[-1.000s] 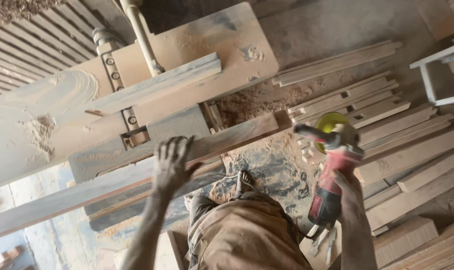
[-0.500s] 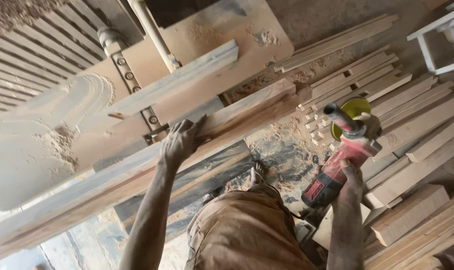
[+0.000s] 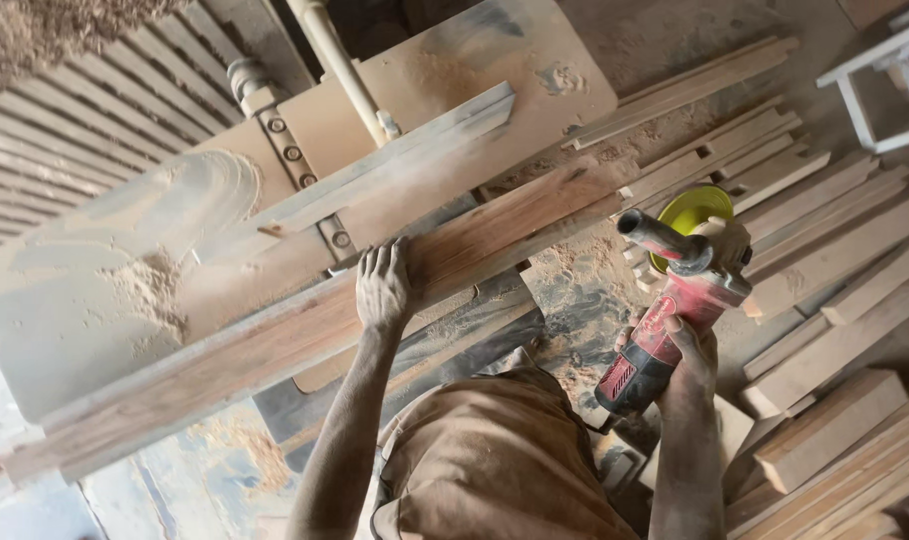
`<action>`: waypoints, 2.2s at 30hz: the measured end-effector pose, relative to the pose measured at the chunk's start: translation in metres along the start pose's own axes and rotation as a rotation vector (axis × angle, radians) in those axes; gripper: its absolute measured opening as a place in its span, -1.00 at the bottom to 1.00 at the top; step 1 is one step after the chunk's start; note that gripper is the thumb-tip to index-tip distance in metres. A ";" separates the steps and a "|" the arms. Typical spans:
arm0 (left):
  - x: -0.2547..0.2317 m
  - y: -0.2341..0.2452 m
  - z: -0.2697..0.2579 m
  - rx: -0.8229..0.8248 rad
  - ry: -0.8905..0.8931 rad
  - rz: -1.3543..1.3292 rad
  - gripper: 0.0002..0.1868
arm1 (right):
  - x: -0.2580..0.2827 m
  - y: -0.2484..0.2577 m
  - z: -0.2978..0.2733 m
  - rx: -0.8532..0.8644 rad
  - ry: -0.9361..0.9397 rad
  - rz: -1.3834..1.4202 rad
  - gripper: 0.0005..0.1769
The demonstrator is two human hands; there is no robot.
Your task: The person uses an angle grinder with a sanding disc to smooth the surface of a wooden plank placed on a workbench. They move the tool back and forth along the length of the plank, generating sawdust, and briefly flip the plank to work on the other side.
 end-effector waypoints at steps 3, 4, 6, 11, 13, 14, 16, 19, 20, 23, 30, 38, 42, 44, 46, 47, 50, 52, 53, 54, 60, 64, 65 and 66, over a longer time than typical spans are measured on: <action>-0.008 0.023 -0.024 -0.083 -0.035 0.043 -0.36 | 0.004 -0.009 0.010 0.057 -0.062 -0.138 -0.49; -0.006 0.036 -0.036 -0.118 -0.031 0.055 -0.34 | 0.002 -0.016 0.016 0.091 -0.085 -0.180 -0.48; 0.003 0.052 -0.067 -0.088 0.045 0.023 -0.28 | -0.010 -0.034 0.023 0.157 -0.162 -0.273 -0.50; 0.035 0.099 -0.166 -0.218 0.428 0.013 -0.31 | -0.067 -0.103 0.028 0.396 -0.333 -0.540 -0.51; 0.040 0.120 -0.206 -0.342 0.584 -0.074 -0.41 | -0.103 -0.137 0.022 0.536 -0.426 -0.650 -0.50; 0.048 0.119 -0.219 -0.338 0.665 -0.270 -0.43 | -0.120 -0.152 0.016 0.595 -0.469 -0.705 -0.49; 0.055 0.116 -0.240 -0.330 0.798 -0.673 -0.46 | -0.154 -0.184 0.001 0.704 -0.549 -0.812 -0.48; 0.055 0.133 -0.241 -0.509 0.636 -1.049 -0.31 | -0.207 -0.248 -0.026 0.909 -0.523 -0.870 -0.32; 0.061 0.134 -0.244 -0.543 0.653 -1.047 -0.35 | -0.221 -0.261 -0.035 0.957 -0.552 -0.877 -0.27; 0.092 0.130 -0.261 -0.658 0.715 -0.986 -0.46 | -0.266 -0.295 -0.054 1.085 -0.572 -0.967 -0.16; 0.102 0.105 -0.244 -0.636 0.781 -0.690 -0.61 | -0.252 -0.282 -0.056 1.016 -0.638 -0.953 -0.14; 0.002 0.069 -0.147 -0.449 0.723 -0.792 -0.59 | -0.165 -0.177 0.010 0.719 -0.666 -1.032 -0.25; -0.014 0.055 -0.130 -0.380 0.703 -0.854 -0.57 | -0.148 -0.157 0.018 0.617 -0.678 -1.030 -0.23; -0.003 0.056 -0.134 -0.392 0.704 -0.822 -0.57 | -0.151 -0.166 0.014 0.610 -0.671 -1.091 -0.24; 0.018 0.058 -0.145 -0.417 0.741 -0.821 -0.55 | -0.162 -0.186 0.006 0.626 -0.668 -1.127 -0.26; 0.033 0.061 -0.154 -0.433 0.777 -0.836 -0.52 | -0.171 -0.199 0.000 0.645 -0.670 -1.131 -0.27; 0.067 0.088 -0.185 -0.581 0.843 -0.800 -0.51 | -0.201 -0.237 -0.018 0.714 -0.698 -1.123 -0.26; 0.091 0.109 -0.205 -0.662 0.894 -0.763 -0.50 | -0.222 -0.267 -0.029 0.773 -0.702 -1.118 -0.24; 0.103 0.116 -0.214 -0.676 0.933 -0.757 -0.50 | -0.230 -0.282 -0.035 0.804 -0.694 -1.123 -0.23; 0.116 0.122 -0.226 -0.683 0.972 -0.748 -0.50 | -0.239 -0.296 -0.044 0.832 -0.691 -1.123 -0.23; 0.177 0.151 -0.278 -0.735 1.043 -0.764 -0.54 | -0.288 -0.382 -0.093 1.025 -0.690 -1.151 -0.22; 0.207 0.162 -0.312 -0.748 1.119 -0.671 -0.62 | -0.319 -0.416 -0.116 1.099 -0.676 -1.180 -0.16; 0.210 0.167 -0.317 -0.767 1.108 -0.658 -0.62 | -0.323 -0.421 -0.121 1.118 -0.670 -1.175 -0.16; 0.210 0.170 -0.317 -0.787 1.093 -0.644 -0.63 | -0.322 -0.424 -0.123 1.135 -0.662 -1.167 -0.15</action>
Point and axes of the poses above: each hand's wrist, its own z-axis towards the middle knuckle, its own y-axis out of the back of the hand, x = y × z, the point moved 10 cm from there along z, towards the middle knuckle, and after that the axes turned 2 degrees about x, right-handed, at the moved point
